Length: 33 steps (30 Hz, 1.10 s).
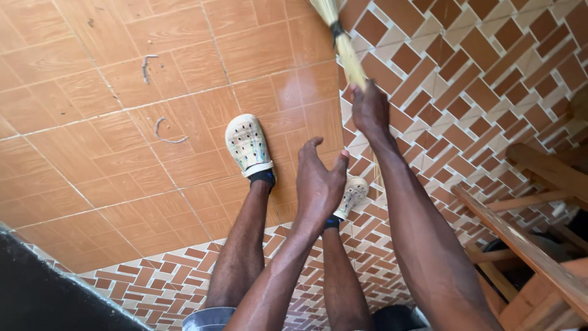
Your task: Sweeping a tiled floor and cleaning the soles of sandals with a handheld broom.
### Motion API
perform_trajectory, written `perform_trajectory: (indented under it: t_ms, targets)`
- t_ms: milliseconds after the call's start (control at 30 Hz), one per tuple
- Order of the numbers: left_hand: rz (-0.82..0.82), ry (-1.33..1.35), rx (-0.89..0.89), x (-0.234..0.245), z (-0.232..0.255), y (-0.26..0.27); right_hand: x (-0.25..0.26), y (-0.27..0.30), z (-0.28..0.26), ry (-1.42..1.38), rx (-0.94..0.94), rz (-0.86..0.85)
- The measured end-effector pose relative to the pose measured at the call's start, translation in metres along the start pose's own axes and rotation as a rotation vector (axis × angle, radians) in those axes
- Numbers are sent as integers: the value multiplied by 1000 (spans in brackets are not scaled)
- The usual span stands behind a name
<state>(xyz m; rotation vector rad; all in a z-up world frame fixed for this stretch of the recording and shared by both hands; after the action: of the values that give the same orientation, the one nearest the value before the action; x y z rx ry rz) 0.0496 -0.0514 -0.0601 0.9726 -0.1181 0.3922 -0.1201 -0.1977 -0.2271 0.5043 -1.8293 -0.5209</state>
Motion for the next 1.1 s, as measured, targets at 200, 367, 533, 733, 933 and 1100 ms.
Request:
perform_trajectory:
  t_ms: [200, 367, 533, 733, 933, 1100]
  targets:
    - [-64, -27, 16, -5, 5, 3, -10, -9, 148, -721, -612, 366]
    - [-49, -41, -9, -4, 7, 4, -52, 12, 157, -387, -484, 189]
    - [1, -50, -51, -6, 5, 3, -9, 40, 28, 29, -28, -171]
    - [23, -18, -80, -15, -3, 15, -27, 38, 101, -720, -672, 250]
    - [1, -12, 2, -24, -11, 22, -33, 11, 76, 36, -247, -21]
    - [140, -11, -108, -13, -6, 19, 45, -5, 51, -588, -498, 148]
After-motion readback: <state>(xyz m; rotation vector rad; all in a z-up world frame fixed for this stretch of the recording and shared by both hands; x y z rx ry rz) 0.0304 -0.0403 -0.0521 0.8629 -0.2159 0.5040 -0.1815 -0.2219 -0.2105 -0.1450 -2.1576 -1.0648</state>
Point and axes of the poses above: each hand's wrist, its own y-axis away from the middle knuckle, its own x-axis out of the back of the hand, z = x × y, the point moved 8 cm from there along -y, towards the middle knuckle
